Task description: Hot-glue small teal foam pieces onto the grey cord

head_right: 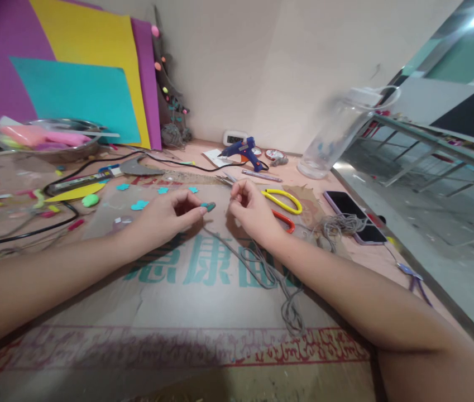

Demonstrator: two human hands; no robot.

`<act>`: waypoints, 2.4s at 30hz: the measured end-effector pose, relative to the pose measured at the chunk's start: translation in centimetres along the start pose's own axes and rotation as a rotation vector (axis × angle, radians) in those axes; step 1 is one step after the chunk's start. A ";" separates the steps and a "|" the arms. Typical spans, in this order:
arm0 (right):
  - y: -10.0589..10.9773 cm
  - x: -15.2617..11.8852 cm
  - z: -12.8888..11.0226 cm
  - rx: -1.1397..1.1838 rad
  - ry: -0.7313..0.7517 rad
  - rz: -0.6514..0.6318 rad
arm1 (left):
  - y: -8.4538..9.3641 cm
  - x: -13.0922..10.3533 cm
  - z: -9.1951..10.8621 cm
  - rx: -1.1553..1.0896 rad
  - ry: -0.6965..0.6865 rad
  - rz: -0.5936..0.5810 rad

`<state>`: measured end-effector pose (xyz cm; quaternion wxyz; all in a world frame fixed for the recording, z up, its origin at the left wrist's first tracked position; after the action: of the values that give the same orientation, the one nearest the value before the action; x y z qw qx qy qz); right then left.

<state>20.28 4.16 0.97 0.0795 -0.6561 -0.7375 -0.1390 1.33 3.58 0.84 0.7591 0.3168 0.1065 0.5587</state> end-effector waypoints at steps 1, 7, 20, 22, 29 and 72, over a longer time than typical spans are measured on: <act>0.0 0.0 0.1 0.017 -0.017 0.007 | 0.0 0.0 0.0 -0.004 0.002 0.000; -0.2 0.0 0.1 0.094 -0.025 -0.012 | -0.1 0.0 -0.1 0.006 -0.009 0.006; -0.4 -0.2 0.0 0.154 -0.023 -0.095 | -0.1 0.0 -0.1 0.002 -0.021 0.010; -0.5 -0.2 0.0 0.144 -0.010 -0.088 | 0.0 0.0 -0.1 0.009 -0.029 0.014; -0.4 0.1 0.1 0.081 0.049 -0.067 | -0.1 0.1 -0.1 0.011 -0.040 0.017; -0.6 -0.1 0.2 0.256 -0.146 -0.145 | 0.2 -0.1 0.3 0.048 -0.036 0.015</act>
<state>19.67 4.05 0.67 0.0982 -0.5940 -0.7985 -0.0013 1.35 3.44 1.17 0.7489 0.3459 0.1037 0.5557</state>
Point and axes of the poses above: each hand's wrist, its own x-axis towards the middle knuckle, its own y-axis out of the back of the hand, z = x × y, the point moved 3 cm from there along x, towards the middle knuckle, and after that the axes turned 9 degrees about x, right-handed, at the moved point
